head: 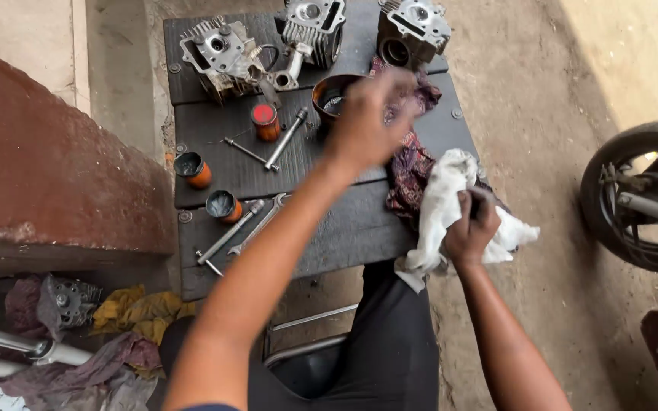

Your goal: The recorder cleans and inspects motorcycle engine cylinder head and valve components on a workbench.

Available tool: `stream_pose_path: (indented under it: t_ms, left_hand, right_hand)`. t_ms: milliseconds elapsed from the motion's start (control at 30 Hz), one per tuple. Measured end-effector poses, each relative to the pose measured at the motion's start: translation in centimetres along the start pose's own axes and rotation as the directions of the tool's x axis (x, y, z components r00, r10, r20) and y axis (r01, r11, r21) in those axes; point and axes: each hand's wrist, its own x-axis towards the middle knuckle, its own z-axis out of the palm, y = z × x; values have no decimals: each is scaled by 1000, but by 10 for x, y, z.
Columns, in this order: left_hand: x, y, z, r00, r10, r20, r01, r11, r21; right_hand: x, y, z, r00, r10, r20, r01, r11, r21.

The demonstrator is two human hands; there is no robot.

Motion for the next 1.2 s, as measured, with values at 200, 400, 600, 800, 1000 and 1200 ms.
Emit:
stream_pose_path:
  t_ms: [200, 400, 600, 800, 1000, 1200]
  left_hand:
    - [-190, 90, 72, 908, -319, 271, 385, 891, -240]
    - [-207, 85, 89, 791, -526, 312, 360, -12, -933]
    - [-207, 33, 49, 590, -802, -92, 485, 443, -754]
    - [-200, 57, 7, 623, -757, -199, 129, 350, -928]
    - [-243, 128, 31, 868, -496, -26, 317, 593, -740]
    - [-208, 123, 10, 902, -394, 179, 260, 161, -952]
  right_hand:
    - [-15, -30, -19, 960, 213, -184, -105, 879, 465]
    - [-66, -131, -5, 910, 290, 297, -406, 774, 486]
    - [-93, -222, -8, 737, 70, 672, -310, 919, 244]
    - [-77, -241, -15, 714, 11, 700, -387, 839, 382]
    - [-35, -244, 10, 752, 48, 657, -233, 952, 196]
    - [-30, -241, 10, 823, -358, 440, 339, 932, 125]
